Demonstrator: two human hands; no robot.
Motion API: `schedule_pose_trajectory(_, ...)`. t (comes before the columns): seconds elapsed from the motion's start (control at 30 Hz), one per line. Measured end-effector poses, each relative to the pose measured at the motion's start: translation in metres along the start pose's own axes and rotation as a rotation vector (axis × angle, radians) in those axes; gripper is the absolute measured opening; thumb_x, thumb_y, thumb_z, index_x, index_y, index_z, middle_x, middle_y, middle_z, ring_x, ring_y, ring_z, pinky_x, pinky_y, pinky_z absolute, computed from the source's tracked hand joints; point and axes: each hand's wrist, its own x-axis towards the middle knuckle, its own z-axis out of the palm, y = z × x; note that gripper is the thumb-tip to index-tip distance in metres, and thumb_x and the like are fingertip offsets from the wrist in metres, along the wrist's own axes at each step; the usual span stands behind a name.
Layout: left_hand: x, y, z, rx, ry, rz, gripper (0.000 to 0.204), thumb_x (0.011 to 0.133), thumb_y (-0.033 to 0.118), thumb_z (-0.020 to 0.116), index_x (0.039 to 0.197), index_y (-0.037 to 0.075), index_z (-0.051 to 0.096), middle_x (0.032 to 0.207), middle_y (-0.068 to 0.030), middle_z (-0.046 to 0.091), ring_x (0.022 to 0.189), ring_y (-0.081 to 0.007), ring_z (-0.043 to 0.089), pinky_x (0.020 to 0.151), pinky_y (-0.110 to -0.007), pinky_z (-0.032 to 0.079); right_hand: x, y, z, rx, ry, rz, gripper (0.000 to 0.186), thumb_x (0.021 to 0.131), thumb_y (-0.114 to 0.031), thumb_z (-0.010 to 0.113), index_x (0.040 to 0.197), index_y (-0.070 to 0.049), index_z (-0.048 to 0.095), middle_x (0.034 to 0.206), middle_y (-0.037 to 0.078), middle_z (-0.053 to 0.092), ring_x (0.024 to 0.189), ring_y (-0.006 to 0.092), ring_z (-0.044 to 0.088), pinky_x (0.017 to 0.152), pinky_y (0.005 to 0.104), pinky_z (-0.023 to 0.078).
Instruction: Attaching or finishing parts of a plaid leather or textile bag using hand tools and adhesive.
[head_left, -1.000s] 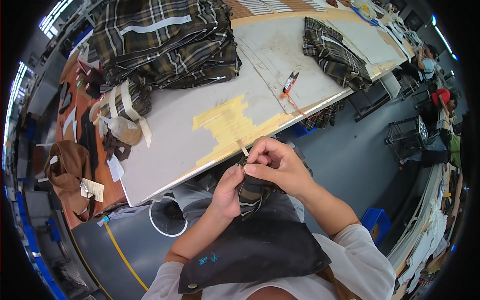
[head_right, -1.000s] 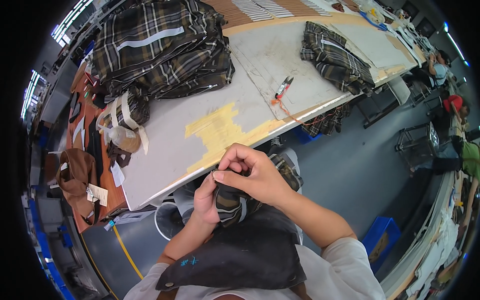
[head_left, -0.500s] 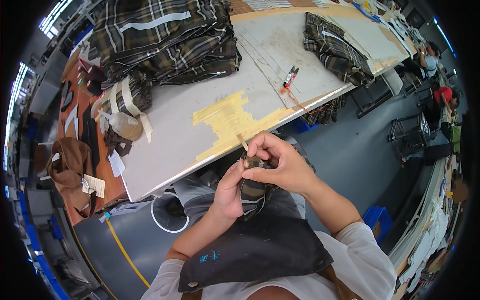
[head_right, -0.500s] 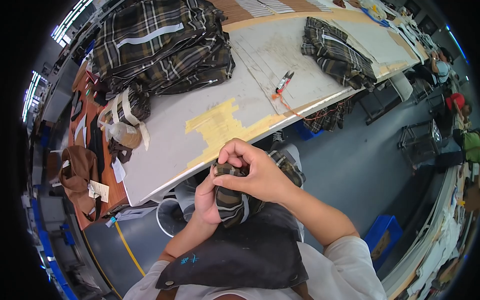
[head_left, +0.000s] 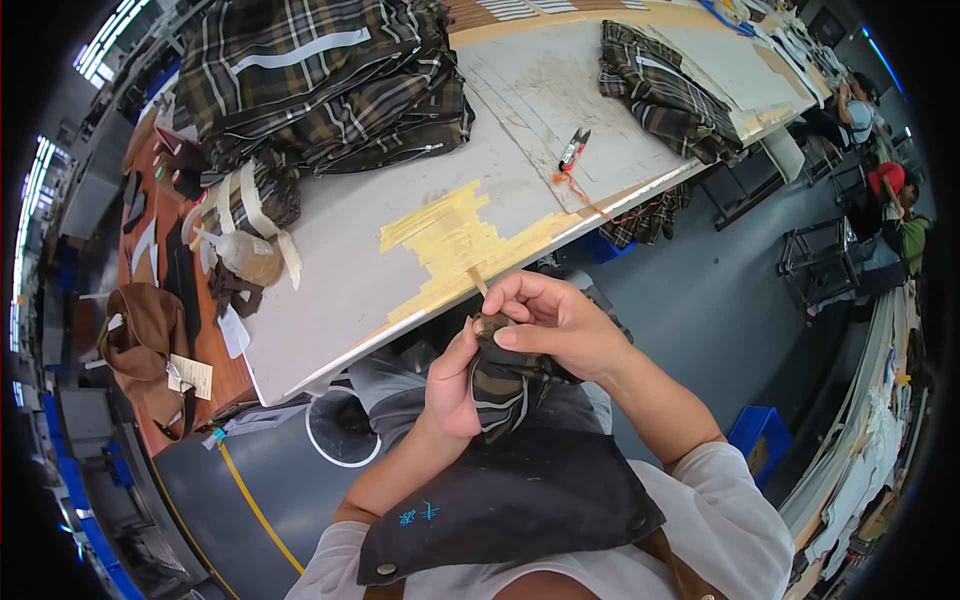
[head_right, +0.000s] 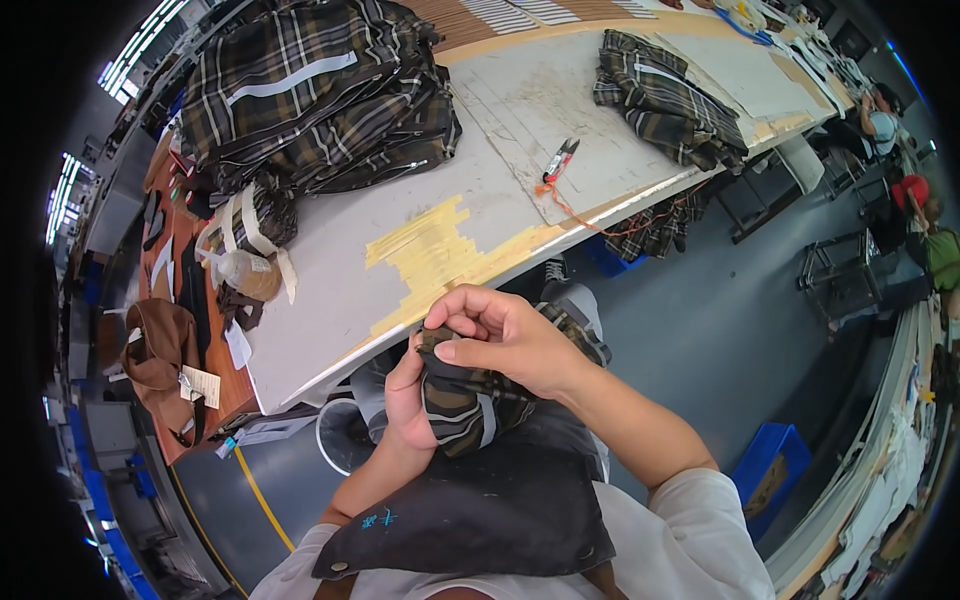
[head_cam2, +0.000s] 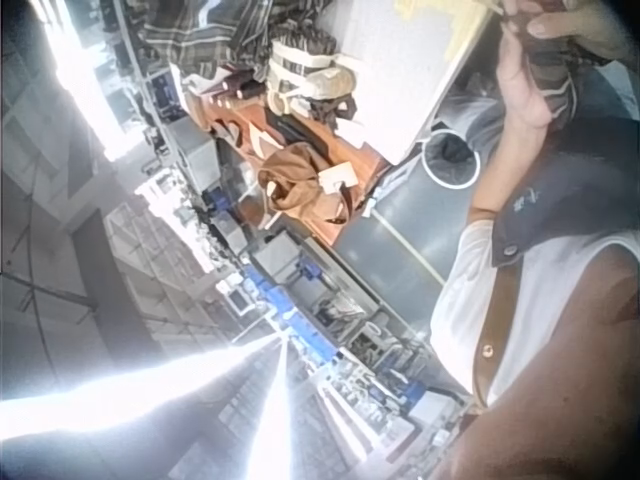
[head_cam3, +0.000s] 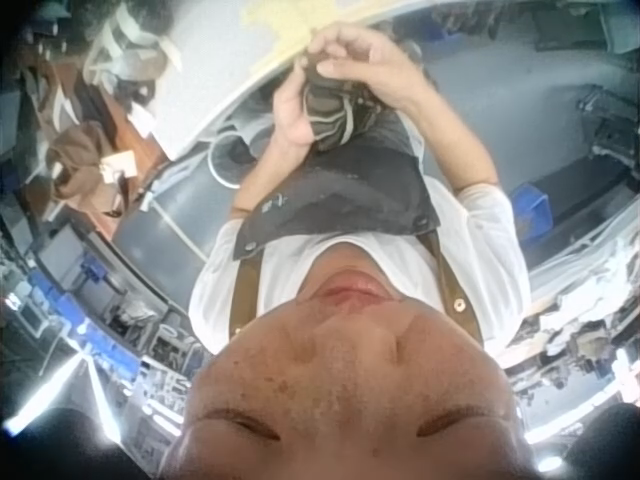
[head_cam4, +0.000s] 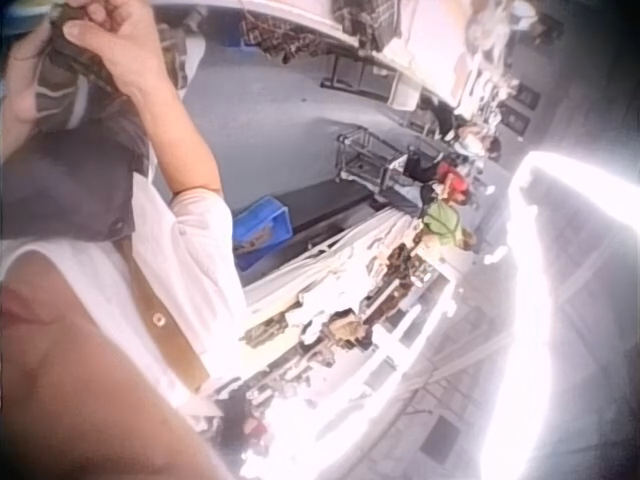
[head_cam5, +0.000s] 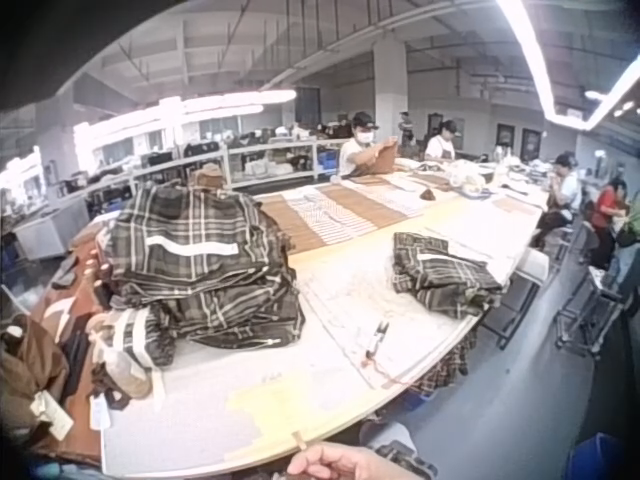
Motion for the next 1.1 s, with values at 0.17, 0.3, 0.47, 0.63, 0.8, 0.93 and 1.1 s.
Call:
schedule_pose_trajectory(0.17, 0.003, 0.001, -0.003, 0.038, 0.012, 0.021, 0.035, 0.094, 0.029, 0.04, 0.114, 0.001, 0.046, 0.108, -0.0106, 0.055, 0.099, -0.0212, 0.056, 0.087, -0.037, 0.045, -0.003, 0.006, -0.008, 0.147, -0.061, -0.028, 0.031, 0.077, -0.002, 0.061, 0.106, -0.002, 0.051, 0.09, 0.0, 0.051, 0.091, 0.009, 0.051, 0.082, 0.0234, 0.04)
schedule_pose_trajectory(0.3, 0.003, 0.0, 0.0, 0.068, 0.058, 0.038, 0.035, 0.094, 0.03, 0.039, 0.113, 0.001, 0.047, 0.107, -0.0105, 0.055, 0.099, -0.0213, 0.056, 0.088, -0.037, 0.045, -0.006, 0.008, -0.007, 0.055, -0.026, -0.057, 0.038, 0.075, 0.0, 0.061, 0.111, -0.002, 0.05, 0.088, -0.001, 0.044, 0.09, 0.0082, 0.047, 0.082, 0.0224, 0.038)
schedule_pose_trajectory(0.47, 0.004, -0.003, 0.001, 0.18, 0.075, 0.043, 0.034, 0.093, 0.03, 0.041, 0.11, 0.0, 0.047, 0.106, -0.0107, 0.054, 0.099, -0.0205, 0.055, 0.088, -0.036, 0.045, -0.007, 0.001, -0.004, -0.252, -0.002, -0.114, 0.043, 0.072, -0.006, 0.068, 0.112, -0.005, 0.051, 0.079, -0.004, 0.038, 0.074, 0.0054, 0.037, 0.068, 0.0193, 0.032)
schedule_pose_trajectory(0.63, 0.001, 0.0, 0.002, 0.424, 0.073, 0.051, 0.036, 0.09, 0.028, 0.047, 0.109, -0.002, 0.047, 0.108, -0.0112, 0.052, 0.1, -0.0188, 0.053, 0.087, -0.033, 0.043, -0.018, -0.005, 0.009, -0.604, 0.091, -0.22, 0.047, 0.07, -0.016, 0.073, 0.111, -0.008, 0.052, 0.077, -0.003, 0.04, 0.072, 0.0078, 0.039, 0.067, 0.0207, 0.035)
schedule_pose_trajectory(0.8, -0.005, 0.004, 0.015, 0.474, 0.126, 0.04, 0.039, 0.086, 0.022, 0.053, 0.115, -0.003, 0.046, 0.11, -0.0106, 0.053, 0.1, -0.0176, 0.053, 0.087, -0.031, 0.043, -0.035, -0.019, 0.017, -0.906, 0.192, -0.481, 0.041, 0.069, -0.013, 0.072, 0.105, -0.004, 0.056, 0.082, 0.004, 0.05, 0.075, 0.0135, 0.049, 0.066, 0.0255, 0.042)
schedule_pose_trajectory(0.93, -0.011, 0.009, 0.035, 0.81, 0.065, 0.024, 0.039, 0.079, 0.012, 0.063, 0.112, -0.002, 0.049, 0.105, -0.0072, 0.056, 0.095, -0.0147, 0.054, 0.084, -0.028, 0.044, -0.041, -0.023, 0.023, -0.962, 0.215, -0.597, 0.03, 0.071, -0.009, 0.07, 0.098, -0.002, 0.059, 0.082, 0.006, 0.054, 0.073, 0.0154, 0.054, 0.061, 0.0266, 0.044)
schedule_pose_trajectory(1.1, -0.02, 0.017, 0.041, 1.517, -0.052, 0.049, 0.035, 0.074, 0.015, 0.07, 0.101, -0.002, 0.057, 0.096, -0.008, 0.061, 0.082, -0.0117, 0.055, 0.075, -0.025, 0.043, -0.048, -0.037, 0.027, -1.024, 0.27, -0.782, 0.014, 0.072, -0.006, 0.067, 0.082, 0.001, 0.06, 0.07, 0.006, 0.054, 0.062, 0.0171, 0.055, 0.056, 0.0276, 0.045)
